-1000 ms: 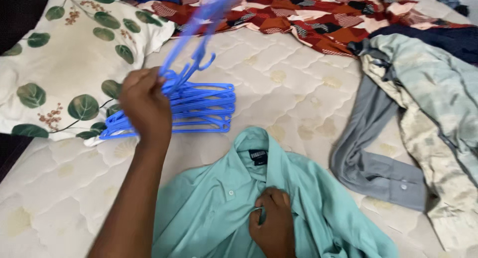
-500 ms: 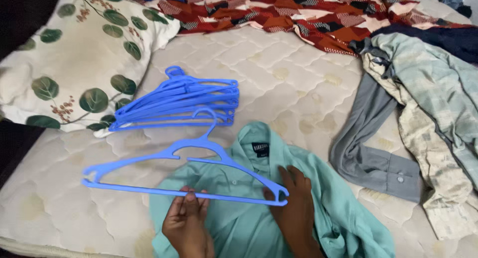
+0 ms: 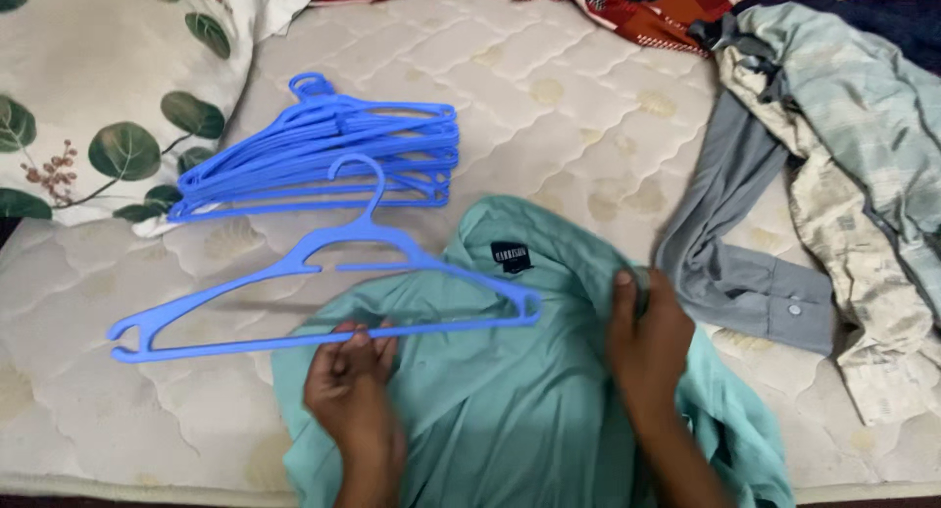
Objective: The person buttons a light green shirt, places it on a blue hanger, and hangs it in a closet. Then the person buttons a light blue plaid shirt and places it on a blue hanger.
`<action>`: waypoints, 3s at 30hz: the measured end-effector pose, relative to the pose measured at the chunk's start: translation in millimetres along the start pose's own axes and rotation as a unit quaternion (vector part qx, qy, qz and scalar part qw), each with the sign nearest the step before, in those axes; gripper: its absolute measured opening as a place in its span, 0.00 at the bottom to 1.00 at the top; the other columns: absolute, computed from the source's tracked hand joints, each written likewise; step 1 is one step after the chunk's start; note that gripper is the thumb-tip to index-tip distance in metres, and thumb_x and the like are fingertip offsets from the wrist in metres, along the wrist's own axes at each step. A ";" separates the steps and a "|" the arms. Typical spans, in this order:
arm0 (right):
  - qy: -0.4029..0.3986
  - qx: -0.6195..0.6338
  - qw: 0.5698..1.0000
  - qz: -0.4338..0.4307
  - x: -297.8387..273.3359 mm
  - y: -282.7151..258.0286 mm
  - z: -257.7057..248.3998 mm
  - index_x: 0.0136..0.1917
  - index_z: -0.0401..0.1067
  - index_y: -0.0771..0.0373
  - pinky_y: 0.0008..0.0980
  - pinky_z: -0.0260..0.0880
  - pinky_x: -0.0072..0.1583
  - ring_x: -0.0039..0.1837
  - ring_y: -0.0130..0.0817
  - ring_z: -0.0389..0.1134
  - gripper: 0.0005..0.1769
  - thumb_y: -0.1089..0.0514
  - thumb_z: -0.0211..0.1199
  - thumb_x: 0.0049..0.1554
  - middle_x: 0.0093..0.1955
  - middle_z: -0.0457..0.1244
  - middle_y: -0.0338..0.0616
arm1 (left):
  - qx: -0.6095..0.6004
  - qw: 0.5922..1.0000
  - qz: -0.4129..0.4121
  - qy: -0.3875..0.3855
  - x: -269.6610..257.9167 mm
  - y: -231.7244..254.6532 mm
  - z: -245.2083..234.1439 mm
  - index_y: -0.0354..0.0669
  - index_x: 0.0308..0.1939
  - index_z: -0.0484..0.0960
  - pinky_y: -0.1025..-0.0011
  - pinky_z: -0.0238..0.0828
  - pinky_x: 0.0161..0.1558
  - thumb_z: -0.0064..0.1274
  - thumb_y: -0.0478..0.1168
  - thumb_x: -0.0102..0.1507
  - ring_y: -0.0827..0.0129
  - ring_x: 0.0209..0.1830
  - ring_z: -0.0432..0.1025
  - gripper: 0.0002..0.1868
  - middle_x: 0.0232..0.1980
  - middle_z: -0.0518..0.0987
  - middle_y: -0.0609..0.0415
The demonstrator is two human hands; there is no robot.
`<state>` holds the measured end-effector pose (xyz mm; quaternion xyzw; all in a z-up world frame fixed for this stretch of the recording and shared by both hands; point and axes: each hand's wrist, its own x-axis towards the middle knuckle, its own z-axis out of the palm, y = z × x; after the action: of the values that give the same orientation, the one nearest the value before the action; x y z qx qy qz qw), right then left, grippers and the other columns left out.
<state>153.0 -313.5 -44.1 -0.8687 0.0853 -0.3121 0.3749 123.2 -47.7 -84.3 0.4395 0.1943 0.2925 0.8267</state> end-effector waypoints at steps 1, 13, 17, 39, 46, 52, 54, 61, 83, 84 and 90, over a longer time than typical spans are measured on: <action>0.017 0.022 0.999 -0.021 -0.1 0.8 -2.6 0.46 0.71 0.65 0.36 0.59 0.40 0.34 0.39 0.58 0.12 0.57 0.60 0.70 0.31 0.57 0.44 | -0.010 1.000 -0.005 -0.011 -5.4 -3.2 2.4 0.27 0.52 0.73 0.56 0.77 0.54 0.52 0.31 0.66 0.52 0.51 0.79 0.12 0.51 0.78 0.44; -0.103 0.390 0.801 0.442 -5.9 -31.0 -14.2 0.64 0.66 0.49 0.25 0.65 0.40 0.39 0.25 0.64 0.24 0.70 0.51 0.59 0.42 0.65 0.39 | -0.036 0.990 -0.103 -0.090 -48.8 -16.2 46.4 0.31 0.52 0.75 0.59 0.76 0.57 0.56 0.33 0.64 0.55 0.52 0.79 0.14 0.50 0.77 0.48; -0.131 0.166 0.968 0.134 -13.7 -16.2 -4.7 0.56 0.78 0.61 0.30 0.58 0.42 0.39 0.31 0.58 0.10 0.62 0.62 0.61 0.49 0.61 0.48 | 0.021 0.985 -0.119 -0.122 -52.6 -22.1 54.1 0.30 0.51 0.78 0.61 0.76 0.56 0.58 0.34 0.63 0.61 0.51 0.80 0.15 0.49 0.81 0.46; -0.161 0.060 0.968 -0.180 -7.7 15.8 7.5 0.75 0.65 0.64 0.46 0.57 0.67 0.69 0.52 0.62 0.24 0.53 0.49 0.70 0.66 0.63 0.56 | 0.125 0.949 -0.045 -0.284 -57.2 -29.7 47.2 0.28 0.50 0.84 0.75 0.76 0.48 0.58 0.31 0.65 0.69 0.45 0.81 0.11 0.45 0.88 0.44; -0.152 0.034 0.976 -0.151 -3.1 20.8 7.6 0.70 0.68 0.65 0.42 0.58 0.61 0.60 0.50 0.61 0.27 0.47 0.54 0.65 0.55 0.63 0.57 | 0.301 0.912 0.005 -0.277 -54.4 -18.4 47.9 0.36 0.50 0.86 0.68 0.75 0.40 0.62 0.37 0.62 0.65 0.39 0.81 0.14 0.42 0.89 0.48; -0.127 0.032 0.984 -0.123 5.6 28.8 -3.1 0.67 0.73 0.60 0.42 0.57 0.59 0.54 0.46 0.58 0.23 0.45 0.53 0.68 0.48 0.61 0.50 | 0.497 0.766 0.336 -0.233 -30.8 12.4 32.6 0.37 0.56 0.82 0.53 0.68 0.57 0.65 0.37 0.53 0.45 0.59 0.69 0.26 0.58 0.77 0.37; -0.132 0.022 0.986 -0.098 10.4 32.1 -6.9 0.65 0.75 0.59 0.41 0.56 0.58 0.54 0.45 0.59 0.22 0.44 0.53 0.68 0.46 0.60 0.49 | 0.540 0.744 0.336 -0.207 -27.1 19.2 30.8 0.40 0.54 0.83 0.54 0.69 0.56 0.65 0.38 0.53 0.49 0.58 0.70 0.25 0.58 0.78 0.41; -0.120 0.021 0.989 -0.083 16.6 41.3 -16.2 0.59 0.79 0.60 0.39 0.55 0.60 0.54 0.43 0.58 0.21 0.42 0.58 0.66 0.44 0.61 0.47 | 0.608 0.696 0.314 -0.216 -12.2 35.7 18.7 0.47 0.52 0.86 0.55 0.71 0.49 0.71 0.48 0.47 0.52 0.56 0.71 0.30 0.54 0.80 0.52; -0.031 -0.065 0.983 -0.166 17.6 30.0 -22.1 0.58 0.81 0.60 0.41 0.54 0.57 0.54 0.43 0.58 0.20 0.45 0.71 0.61 0.44 0.59 0.45 | 0.397 0.881 0.211 -0.151 21.8 90.9 4.8 0.40 0.44 0.89 0.82 0.60 0.29 0.66 0.38 0.64 0.84 0.27 0.65 0.08 0.31 0.81 0.61; -0.020 -0.083 0.980 -0.178 15.5 28.3 -20.0 0.58 0.81 0.60 0.43 0.52 0.58 0.54 0.43 0.58 0.19 0.45 0.72 0.60 0.44 0.59 0.44 | 0.414 0.869 0.231 -0.141 16.6 95.6 5.0 0.40 0.45 0.89 0.82 0.60 0.29 0.66 0.38 0.65 0.82 0.27 0.65 0.07 0.31 0.82 0.60; 0.019 -0.132 0.977 -0.168 9.1 22.3 -10.0 0.58 0.82 0.56 0.46 0.48 0.58 0.55 0.43 0.59 0.19 0.45 0.74 0.58 0.46 0.60 0.42 | 0.472 0.785 0.369 -0.158 -36.9 86.1 29.7 0.41 0.43 0.90 0.78 0.69 0.28 0.64 0.37 0.65 0.77 0.28 0.76 0.04 0.42 0.87 0.53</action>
<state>156.1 -338.7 -50.2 -0.9064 -0.0141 -0.3729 0.1979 85.6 -51.9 6.4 0.8533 -0.0028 0.3735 0.3638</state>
